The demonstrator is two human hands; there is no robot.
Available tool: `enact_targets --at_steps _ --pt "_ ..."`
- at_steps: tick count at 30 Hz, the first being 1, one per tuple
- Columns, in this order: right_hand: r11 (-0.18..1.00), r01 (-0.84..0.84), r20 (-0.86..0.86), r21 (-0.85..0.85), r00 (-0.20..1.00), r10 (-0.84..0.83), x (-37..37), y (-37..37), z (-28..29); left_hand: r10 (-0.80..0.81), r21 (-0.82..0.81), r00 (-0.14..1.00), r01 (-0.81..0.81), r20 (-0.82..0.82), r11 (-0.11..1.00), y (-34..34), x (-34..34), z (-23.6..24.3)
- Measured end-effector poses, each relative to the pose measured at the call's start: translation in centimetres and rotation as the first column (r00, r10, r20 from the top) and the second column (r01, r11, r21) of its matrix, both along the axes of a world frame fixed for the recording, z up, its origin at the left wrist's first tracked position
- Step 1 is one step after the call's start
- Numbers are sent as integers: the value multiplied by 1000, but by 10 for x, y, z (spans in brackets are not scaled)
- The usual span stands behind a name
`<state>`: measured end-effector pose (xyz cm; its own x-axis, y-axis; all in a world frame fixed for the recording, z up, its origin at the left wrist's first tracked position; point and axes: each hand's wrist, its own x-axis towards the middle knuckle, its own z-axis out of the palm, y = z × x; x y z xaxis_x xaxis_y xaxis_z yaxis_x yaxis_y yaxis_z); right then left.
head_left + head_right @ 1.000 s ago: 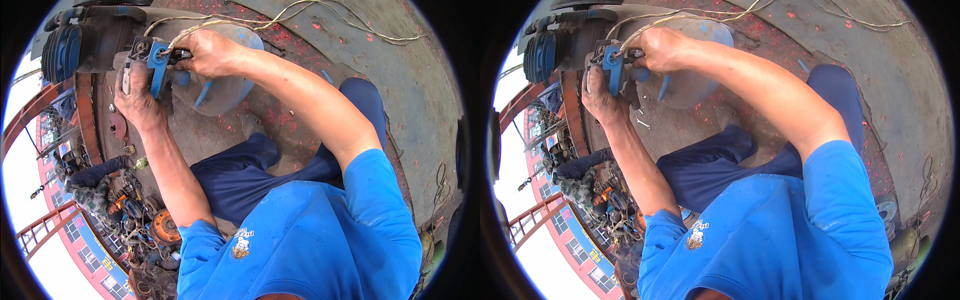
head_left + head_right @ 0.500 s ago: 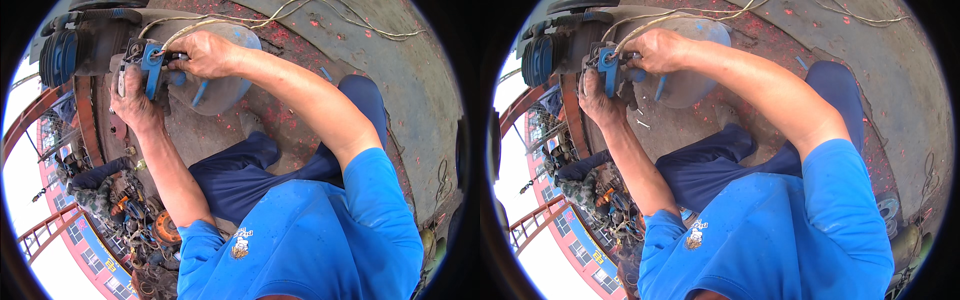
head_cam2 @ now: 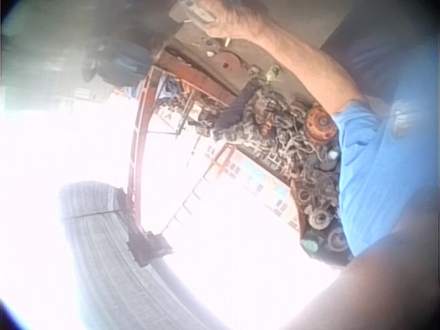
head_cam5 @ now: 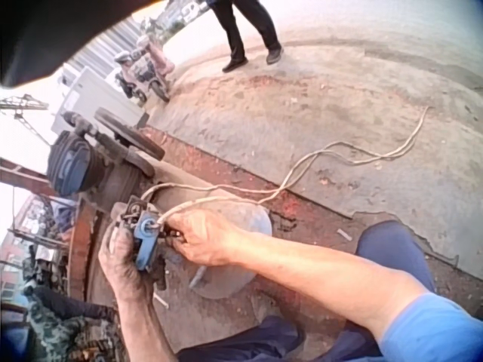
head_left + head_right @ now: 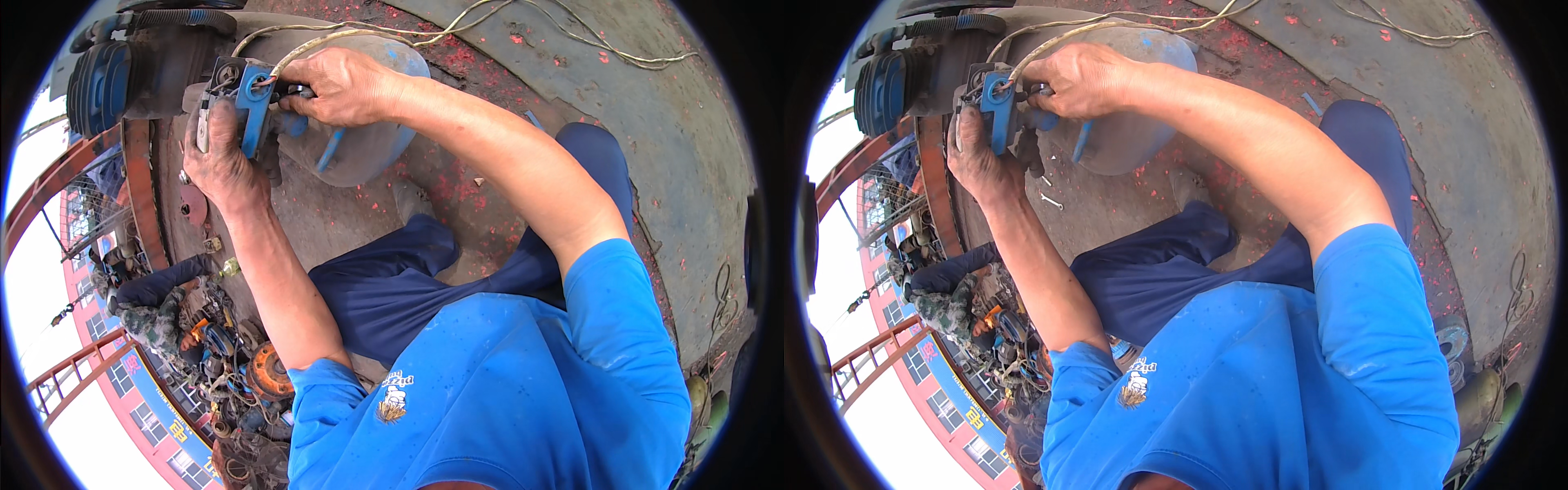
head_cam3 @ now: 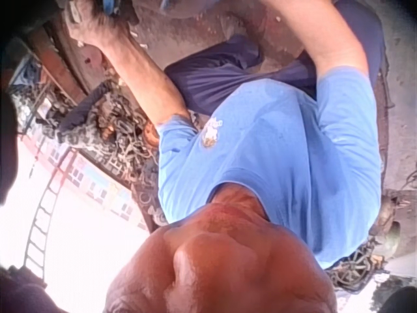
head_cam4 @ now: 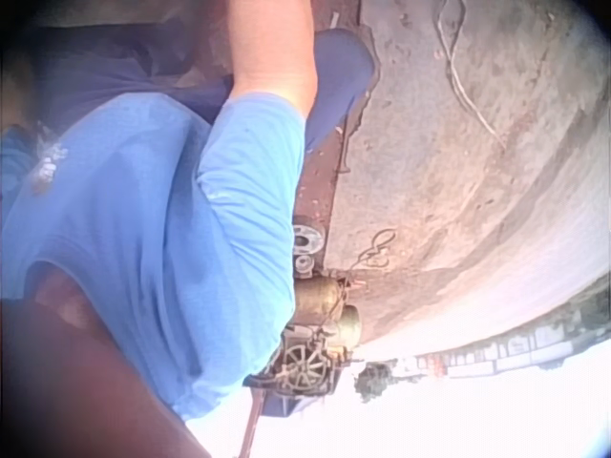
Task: The person uses a wrench and a screwdriver to loosen and remove a small blue electrical component from a motor assembly. They then walk around the workshop floor, pick up a screwdriver, and return to the motor to continue working on the component.
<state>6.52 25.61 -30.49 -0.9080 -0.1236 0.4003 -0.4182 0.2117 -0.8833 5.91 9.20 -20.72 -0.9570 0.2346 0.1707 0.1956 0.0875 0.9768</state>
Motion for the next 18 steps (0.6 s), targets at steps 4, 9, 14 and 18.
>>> enact_targets --at_steps 4,9,14,18 --pt "998 59 -46 9 997 -58 1 -3 -3 36 -114 997 -44 -65 992 4 1 -2" --pt "999 49 -59 22 997 -47 0 -5 -7 40 -152 999 -42 -13 988 5 9 4" --pt "999 35 -88 1 996 -35 -4 -8 -14 23 -161 999 -17 34 987 2 9 7" --pt "997 19 -42 76 999 -15 3 2 -8 60 -176 998 -61 -11 982 4 9 5"
